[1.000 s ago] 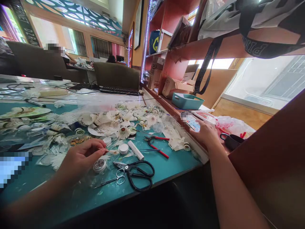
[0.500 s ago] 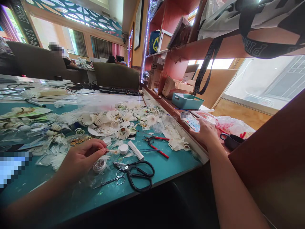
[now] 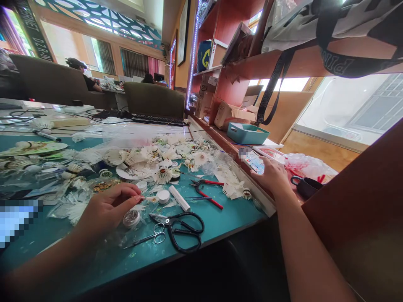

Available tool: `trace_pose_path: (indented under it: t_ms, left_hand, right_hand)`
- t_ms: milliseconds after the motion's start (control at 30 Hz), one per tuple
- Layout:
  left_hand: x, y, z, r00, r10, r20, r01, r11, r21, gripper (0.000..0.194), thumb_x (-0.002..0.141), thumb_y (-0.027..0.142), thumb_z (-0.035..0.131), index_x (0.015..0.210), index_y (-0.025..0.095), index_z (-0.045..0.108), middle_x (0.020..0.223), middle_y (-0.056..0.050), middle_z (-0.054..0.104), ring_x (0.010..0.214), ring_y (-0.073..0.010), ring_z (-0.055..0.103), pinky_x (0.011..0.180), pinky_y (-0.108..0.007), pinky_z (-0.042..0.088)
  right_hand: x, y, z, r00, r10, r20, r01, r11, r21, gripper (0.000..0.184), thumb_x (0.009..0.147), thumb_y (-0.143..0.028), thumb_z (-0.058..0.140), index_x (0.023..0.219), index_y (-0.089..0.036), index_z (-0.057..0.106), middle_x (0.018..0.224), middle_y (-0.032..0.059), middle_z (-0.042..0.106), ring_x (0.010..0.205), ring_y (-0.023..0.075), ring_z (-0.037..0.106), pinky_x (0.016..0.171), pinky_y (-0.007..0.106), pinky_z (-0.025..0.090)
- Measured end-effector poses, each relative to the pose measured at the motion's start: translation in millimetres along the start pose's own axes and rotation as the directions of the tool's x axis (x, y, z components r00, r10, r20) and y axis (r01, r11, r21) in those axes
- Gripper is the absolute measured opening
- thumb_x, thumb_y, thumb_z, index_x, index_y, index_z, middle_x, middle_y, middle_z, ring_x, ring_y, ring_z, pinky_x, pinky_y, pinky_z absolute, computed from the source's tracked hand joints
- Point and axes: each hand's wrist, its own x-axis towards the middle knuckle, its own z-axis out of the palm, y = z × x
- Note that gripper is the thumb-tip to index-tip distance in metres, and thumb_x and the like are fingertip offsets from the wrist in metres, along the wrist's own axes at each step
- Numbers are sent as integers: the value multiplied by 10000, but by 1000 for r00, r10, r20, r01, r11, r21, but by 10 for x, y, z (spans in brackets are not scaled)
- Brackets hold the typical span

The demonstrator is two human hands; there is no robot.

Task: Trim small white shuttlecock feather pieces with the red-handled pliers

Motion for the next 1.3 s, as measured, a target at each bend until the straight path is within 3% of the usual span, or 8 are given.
trace_pose_path:
  t_ms: [733, 1300]
  left_hand:
    - [-7, 9, -10, 1000, -4, 4, 4, 1000, 6, 246, 773, 434, 759, 695, 202, 733, 922, -69, 746, 806, -216, 710, 668, -259, 589]
    - [-5, -11, -2, 1000, 6, -5, -6, 1000, 6, 265, 756, 455, 770, 680, 204, 735, 907, -74, 751, 781, -219, 703, 662, -263, 587]
  right_hand:
    - [-76, -103, -60, 994, -50, -95, 54, 998, 34, 891, 831, -583, 666, 1588, -206, 384, 1413, 193, 631, 1280, 454, 542, 1017, 556, 446]
    - [-53, -70, -15, 995, -56, -85, 59, 998, 25, 855, 837, -589, 658, 1572, -206, 447, 1455, 179, 625, 1310, 440, 537, 1048, 560, 435]
